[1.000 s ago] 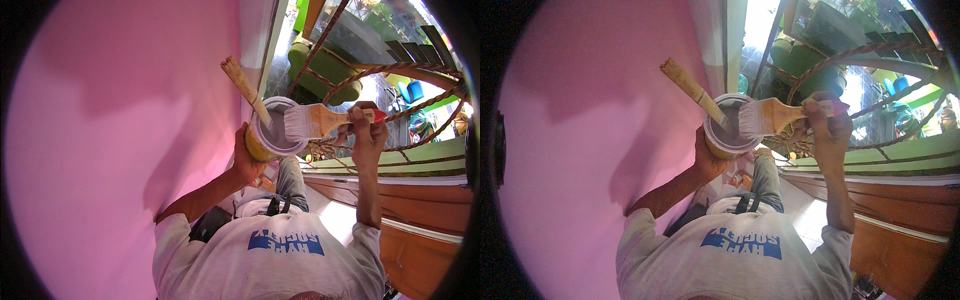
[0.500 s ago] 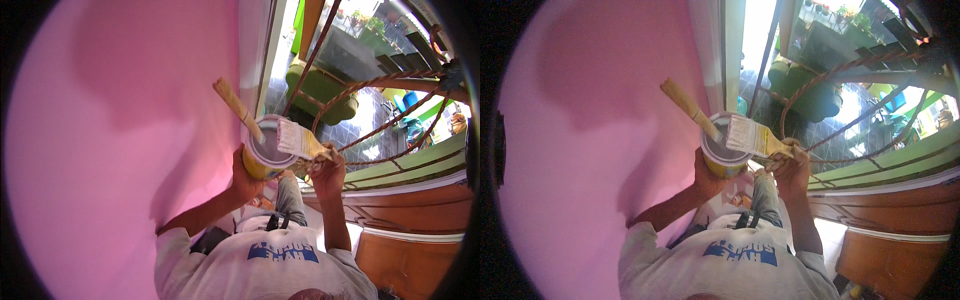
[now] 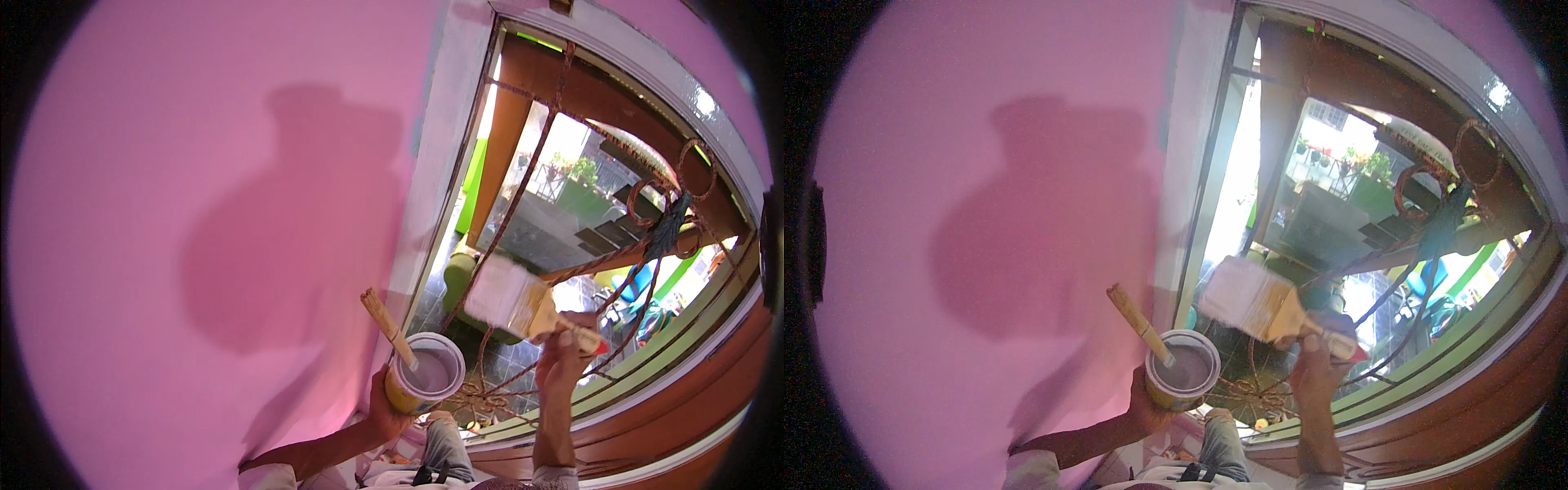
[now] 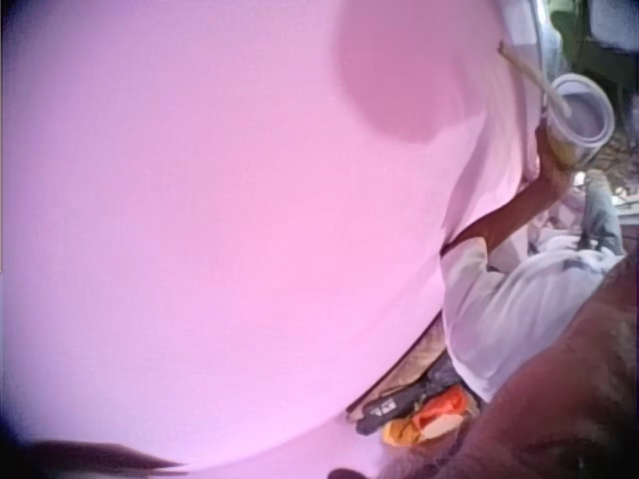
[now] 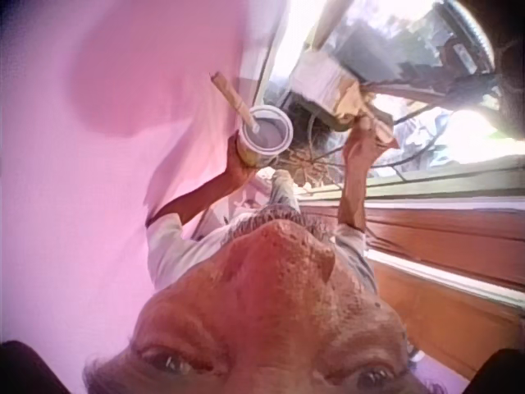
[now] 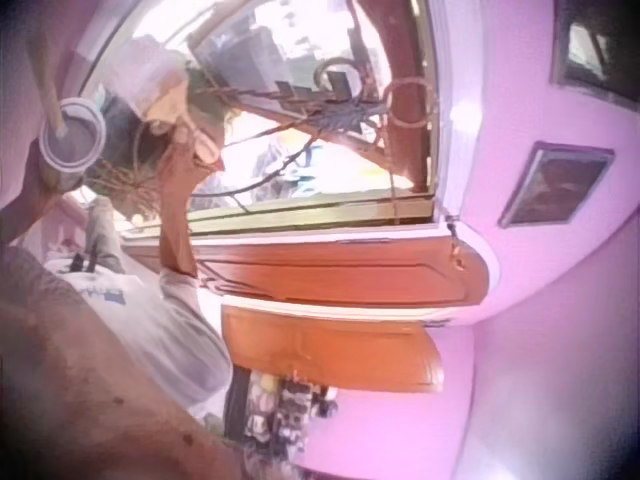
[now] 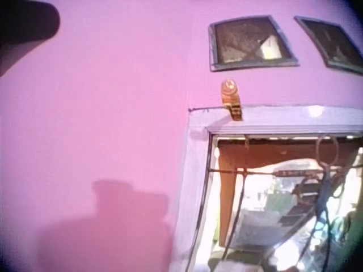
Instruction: The person paints the white trim around a window frame using a paintbrush and a small paint can. They repeatedly dip the brush into the paint and apply it to the upper and side sections of the trim while sitting on the floor.
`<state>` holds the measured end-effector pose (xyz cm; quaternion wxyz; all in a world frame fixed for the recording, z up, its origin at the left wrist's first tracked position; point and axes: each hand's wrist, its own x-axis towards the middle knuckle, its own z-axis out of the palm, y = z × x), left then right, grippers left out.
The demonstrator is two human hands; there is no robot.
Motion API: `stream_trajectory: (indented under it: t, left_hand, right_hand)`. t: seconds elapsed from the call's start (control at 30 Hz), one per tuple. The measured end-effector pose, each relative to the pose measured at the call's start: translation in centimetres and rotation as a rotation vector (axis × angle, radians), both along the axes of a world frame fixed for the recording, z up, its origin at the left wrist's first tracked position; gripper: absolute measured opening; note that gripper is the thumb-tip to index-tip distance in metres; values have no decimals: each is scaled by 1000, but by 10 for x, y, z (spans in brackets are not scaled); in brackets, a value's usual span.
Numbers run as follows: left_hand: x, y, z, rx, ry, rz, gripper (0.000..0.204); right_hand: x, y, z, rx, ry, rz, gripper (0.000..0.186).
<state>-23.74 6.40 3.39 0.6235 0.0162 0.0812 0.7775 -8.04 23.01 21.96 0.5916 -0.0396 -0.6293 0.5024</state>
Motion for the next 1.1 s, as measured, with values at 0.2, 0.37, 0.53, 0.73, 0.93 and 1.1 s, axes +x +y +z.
stream_trajectory:
  t: [0.2,0.37,0.53,0.73,0.93,1.1]
  left_hand:
    - [1,-4,5,-55,-24,19,71]
    - [-2,0,2,-34,13,9,68]
    - [-2,-3,23,-128,-16,65,67]
    - [-3,-1,15,-98,-16,73,68]
    - [-5,-3,18,-76,-28,82,70]
    - [-4,-5,20,-54,13,44,75]
  right_hand:
    - [-43,-13,141,707,-76,-536,30]
    - [-97,-19,206,1013,-70,-478,26]
    - [-142,-12,240,1193,-40,-362,31]
    - [-143,-13,212,1495,-339,-560,33]
    - [-132,-18,195,1151,-515,-183,24]
    - [-144,-6,257,1177,-292,-318,20]
